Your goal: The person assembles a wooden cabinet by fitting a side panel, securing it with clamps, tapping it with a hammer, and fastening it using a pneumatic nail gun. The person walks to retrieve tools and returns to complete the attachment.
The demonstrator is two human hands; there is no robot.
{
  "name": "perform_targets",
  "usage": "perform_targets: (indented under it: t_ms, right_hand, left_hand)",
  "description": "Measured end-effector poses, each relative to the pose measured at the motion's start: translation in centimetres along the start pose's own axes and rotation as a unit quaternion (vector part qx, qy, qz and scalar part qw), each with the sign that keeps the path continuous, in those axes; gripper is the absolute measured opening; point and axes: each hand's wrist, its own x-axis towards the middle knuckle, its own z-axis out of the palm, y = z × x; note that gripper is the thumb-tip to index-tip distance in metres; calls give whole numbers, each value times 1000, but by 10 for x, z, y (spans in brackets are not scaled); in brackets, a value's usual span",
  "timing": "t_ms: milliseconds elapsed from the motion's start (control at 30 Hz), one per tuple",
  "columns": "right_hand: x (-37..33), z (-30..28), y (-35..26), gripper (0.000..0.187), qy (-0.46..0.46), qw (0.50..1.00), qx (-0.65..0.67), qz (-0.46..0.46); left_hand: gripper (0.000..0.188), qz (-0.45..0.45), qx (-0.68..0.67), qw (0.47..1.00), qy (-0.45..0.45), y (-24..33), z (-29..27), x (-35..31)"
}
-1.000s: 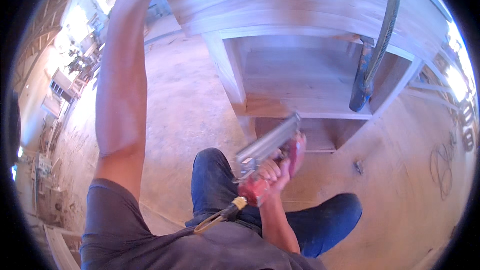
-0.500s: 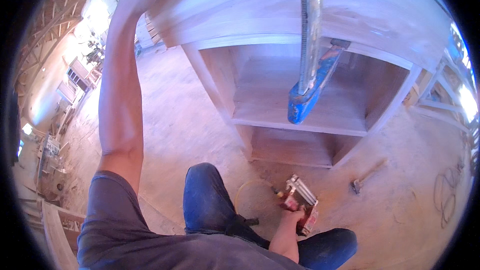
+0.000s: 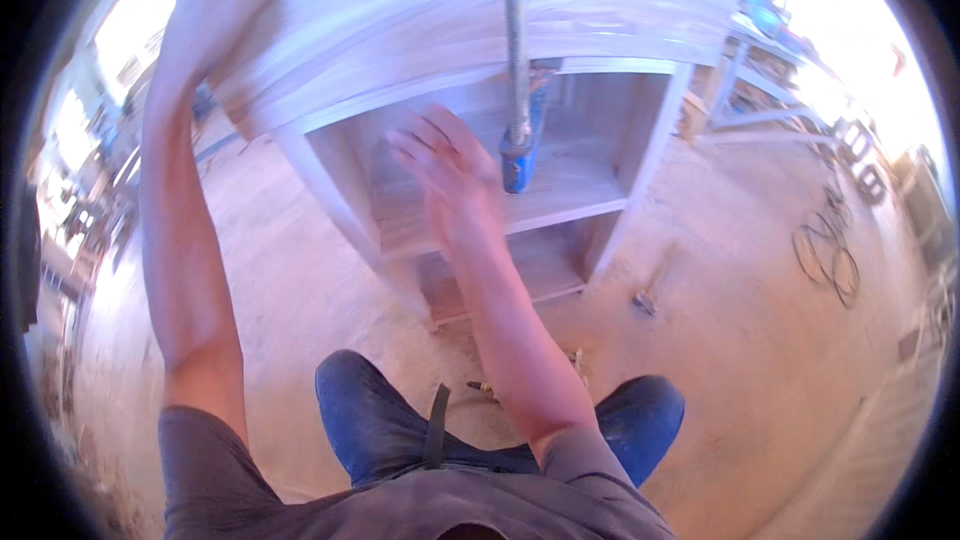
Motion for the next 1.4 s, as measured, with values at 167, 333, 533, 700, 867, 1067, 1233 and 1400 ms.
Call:
perform_targets:
  t_ms: [167, 333, 533, 700, 867, 1067, 1233, 1400]
  right_hand:
    - [30, 40, -6, 49, 9, 1000, -15, -25]
    - [0, 27, 20, 47, -103, 993, -26, 55]
    - [-28, -57, -22, 37, 222, 941, -42, 251]
    - [-5, -65, -131, 22, 420, 889, -181, -2]
    - [52, 72, -228, 32, 209, 897, -363, -139]
    - [70, 210, -260, 62, 86, 844, -528, -43]
    - [66, 233, -250, 47, 127, 746, -652, -53]
    - [39, 235, -248, 70, 230, 792, -565, 22]
  left_hand:
    - [69, 12, 61, 998, 18, -27, 8, 10]
    - [68, -1, 101, 994, 48, -32, 12, 10]
    - [56, -24, 85, 996, 21, -20, -6, -3]
    - [36, -70, 18, 997, -38, 11, -23, -7]
    - [38, -75, -80, 991, -71, 29, -30, 7]
    - [39, -126, -107, 979, -115, 54, -50, 15]
    - [40, -139, -62, 979, -135, 58, -75, 2]
    - [45, -179, -70, 972, -136, 83, -82, 2]
